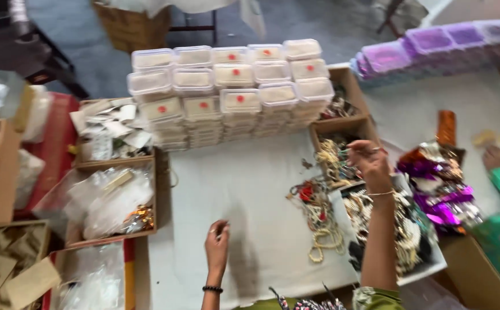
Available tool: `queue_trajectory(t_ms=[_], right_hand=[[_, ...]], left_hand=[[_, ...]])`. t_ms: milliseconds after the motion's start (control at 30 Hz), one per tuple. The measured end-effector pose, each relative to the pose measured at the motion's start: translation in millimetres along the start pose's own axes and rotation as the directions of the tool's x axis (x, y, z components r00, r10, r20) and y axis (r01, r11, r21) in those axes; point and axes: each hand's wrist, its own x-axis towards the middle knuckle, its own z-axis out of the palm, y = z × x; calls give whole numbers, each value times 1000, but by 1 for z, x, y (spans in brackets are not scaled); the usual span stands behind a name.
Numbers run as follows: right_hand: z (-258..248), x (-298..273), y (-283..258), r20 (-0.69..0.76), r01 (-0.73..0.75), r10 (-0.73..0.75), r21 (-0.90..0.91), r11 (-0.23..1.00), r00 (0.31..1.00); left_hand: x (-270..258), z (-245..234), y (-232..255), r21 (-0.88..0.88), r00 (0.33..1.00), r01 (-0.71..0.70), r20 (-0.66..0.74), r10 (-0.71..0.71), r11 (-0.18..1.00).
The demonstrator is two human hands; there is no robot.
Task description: The person repeatedly picks up necklaces and bracelets from boxes, places them into small cloth pouches, and then puts the pouches into clear plastic containers. The containers are stacked on the table.
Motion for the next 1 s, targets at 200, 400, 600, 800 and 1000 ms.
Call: queue_trajectory(t_ms=[200, 400, 600, 800, 1000], right_hand=[[67, -80, -28, 256, -253, 250, -25, 967, 934], [112, -124, 86, 188, -198, 231, -178, 964, 955], [147, -160, 76, 297, -244, 417, -480, 843, 859], [138, -153, 67, 432, 4, 247, -503, 864, 867], [160, -153, 75, 360, 0, 145, -376, 927, 922]], left_hand=[[-21, 67, 157, -261, 791, -353, 429, 436, 898], [-20, 78, 76, -183, 704, 273, 707, -67, 945], [-25, 61, 86, -508, 793, 383, 609, 7, 772], [-30, 58, 49, -28, 697, 356, 674, -245, 934], [-8, 50, 43, -28, 720, 316, 658, -220, 948]])
